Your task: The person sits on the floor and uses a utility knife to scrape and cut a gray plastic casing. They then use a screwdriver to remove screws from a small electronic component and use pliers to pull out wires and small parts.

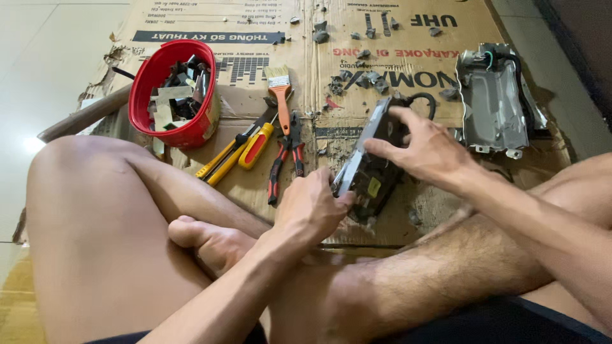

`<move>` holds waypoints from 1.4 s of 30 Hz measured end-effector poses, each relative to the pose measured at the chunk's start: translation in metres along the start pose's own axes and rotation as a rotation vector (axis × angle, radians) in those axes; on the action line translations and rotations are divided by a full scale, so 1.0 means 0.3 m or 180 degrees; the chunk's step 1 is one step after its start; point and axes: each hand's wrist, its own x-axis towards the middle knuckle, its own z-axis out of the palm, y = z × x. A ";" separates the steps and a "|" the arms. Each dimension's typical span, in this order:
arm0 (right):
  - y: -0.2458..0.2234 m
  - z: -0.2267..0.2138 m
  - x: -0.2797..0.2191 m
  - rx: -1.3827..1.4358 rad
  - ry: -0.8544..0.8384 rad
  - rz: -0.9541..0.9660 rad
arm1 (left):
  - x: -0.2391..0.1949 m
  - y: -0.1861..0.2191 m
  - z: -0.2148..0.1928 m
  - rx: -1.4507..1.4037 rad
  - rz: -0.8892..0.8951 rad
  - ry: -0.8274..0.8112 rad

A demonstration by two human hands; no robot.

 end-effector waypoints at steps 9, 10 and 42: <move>0.036 0.045 0.020 0.0399 0.0269 0.0307 | -0.027 0.033 0.023 0.0212 0.0645 0.0356; 0.048 0.049 0.027 0.0398 0.0270 0.0307 | -0.025 0.030 0.035 0.0211 0.0647 0.0357; 0.164 -0.030 0.203 0.0611 -0.0281 0.0448 | -0.072 0.065 0.057 0.0219 0.0831 0.0070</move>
